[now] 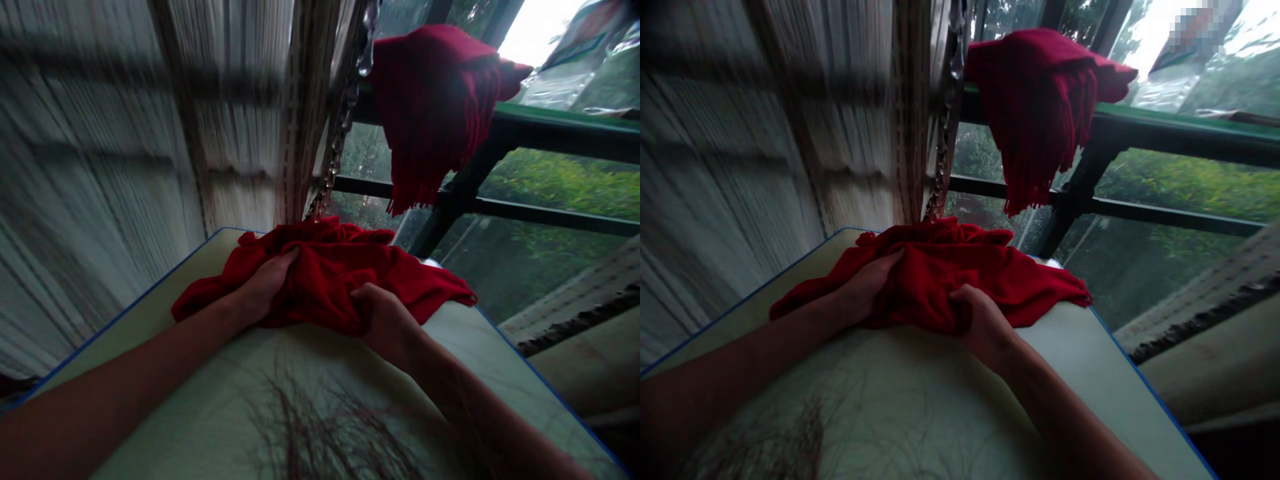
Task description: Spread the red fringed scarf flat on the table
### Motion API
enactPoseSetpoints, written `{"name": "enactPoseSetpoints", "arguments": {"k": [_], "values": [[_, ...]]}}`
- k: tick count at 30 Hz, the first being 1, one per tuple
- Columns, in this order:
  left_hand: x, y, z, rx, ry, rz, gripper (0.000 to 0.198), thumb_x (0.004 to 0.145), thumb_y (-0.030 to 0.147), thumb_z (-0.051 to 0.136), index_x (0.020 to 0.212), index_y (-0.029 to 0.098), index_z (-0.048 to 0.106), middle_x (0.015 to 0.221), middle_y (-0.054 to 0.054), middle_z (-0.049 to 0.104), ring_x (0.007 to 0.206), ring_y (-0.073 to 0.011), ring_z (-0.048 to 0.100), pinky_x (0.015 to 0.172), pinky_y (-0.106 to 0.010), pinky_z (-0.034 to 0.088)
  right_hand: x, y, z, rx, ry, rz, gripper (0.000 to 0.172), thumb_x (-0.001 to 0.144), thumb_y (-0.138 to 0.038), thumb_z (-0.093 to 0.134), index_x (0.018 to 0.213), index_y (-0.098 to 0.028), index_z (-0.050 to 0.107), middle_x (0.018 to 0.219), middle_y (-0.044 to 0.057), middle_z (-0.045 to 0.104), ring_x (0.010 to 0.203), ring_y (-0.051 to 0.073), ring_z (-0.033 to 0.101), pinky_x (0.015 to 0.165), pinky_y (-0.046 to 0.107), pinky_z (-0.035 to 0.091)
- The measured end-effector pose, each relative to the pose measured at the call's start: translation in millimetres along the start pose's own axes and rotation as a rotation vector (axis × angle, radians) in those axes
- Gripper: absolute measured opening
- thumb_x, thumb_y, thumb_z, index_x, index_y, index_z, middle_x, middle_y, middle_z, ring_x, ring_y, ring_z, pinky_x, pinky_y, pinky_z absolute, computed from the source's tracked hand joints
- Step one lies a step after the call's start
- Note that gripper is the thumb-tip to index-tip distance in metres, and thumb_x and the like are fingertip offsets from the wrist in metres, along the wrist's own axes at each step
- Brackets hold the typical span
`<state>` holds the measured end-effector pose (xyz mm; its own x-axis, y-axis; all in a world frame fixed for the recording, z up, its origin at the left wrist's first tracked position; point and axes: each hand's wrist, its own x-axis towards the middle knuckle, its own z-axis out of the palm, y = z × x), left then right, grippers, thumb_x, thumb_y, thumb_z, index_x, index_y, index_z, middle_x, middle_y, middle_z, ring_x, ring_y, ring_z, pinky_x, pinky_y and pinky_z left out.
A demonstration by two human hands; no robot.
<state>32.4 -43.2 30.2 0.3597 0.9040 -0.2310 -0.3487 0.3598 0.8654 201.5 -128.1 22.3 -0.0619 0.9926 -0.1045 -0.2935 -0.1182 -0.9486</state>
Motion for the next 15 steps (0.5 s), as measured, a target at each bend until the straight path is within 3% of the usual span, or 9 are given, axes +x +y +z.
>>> {"name": "enactPoseSetpoints", "arguments": {"k": [4,8,12,15], "values": [[-4,9,0.6,-0.093,-0.029,-0.071,0.037,0.102,0.044,0.058,0.118,0.016,0.075,0.097,-0.013,0.082,0.083,-0.0262,0.080,0.082,-0.040,0.067,-3,1,5,0.091,-0.091,0.091,0.029,0.085,-0.047,0.077,0.105,-0.025,0.076,0.097,0.005,0.082,0.100,0.026,0.077,0.092,0.041,0.062],[-6,12,0.8,-0.064,-0.075,-0.053,0.045,0.096,0.056,0.062,0.118,0.019,0.075,0.099,-0.012,0.082,0.086,-0.0286,0.079,0.082,-0.043,0.067,-4,4,3,0.023,-0.093,0.150,0.036,0.081,-0.047,0.084,0.107,-0.025,0.076,0.094,0.004,0.083,0.093,0.025,0.079,0.093,0.041,0.063],[-12,5,0.0,0.108,-0.115,0.032,0.043,0.091,0.059,0.068,0.108,0.020,0.077,0.093,-0.011,0.081,0.085,-0.0297,0.078,0.078,-0.041,0.066,-2,6,2,0.021,0.003,0.019,0.042,0.073,-0.038,0.091,0.109,-0.024,0.075,0.091,0.001,0.083,0.092,0.024,0.079,0.100,0.042,0.060],[-20,1,0.1,0.370,-0.232,0.188,0.039,0.086,0.055,0.076,0.104,0.020,0.077,0.099,-0.008,0.081,0.095,-0.0283,0.077,0.086,-0.036,0.063,1,9,2,0.045,0.092,-0.069,0.047,0.070,-0.034,0.091,0.112,-0.024,0.072,0.094,0.002,0.083,0.096,0.026,0.078,0.104,0.044,0.058]]}}
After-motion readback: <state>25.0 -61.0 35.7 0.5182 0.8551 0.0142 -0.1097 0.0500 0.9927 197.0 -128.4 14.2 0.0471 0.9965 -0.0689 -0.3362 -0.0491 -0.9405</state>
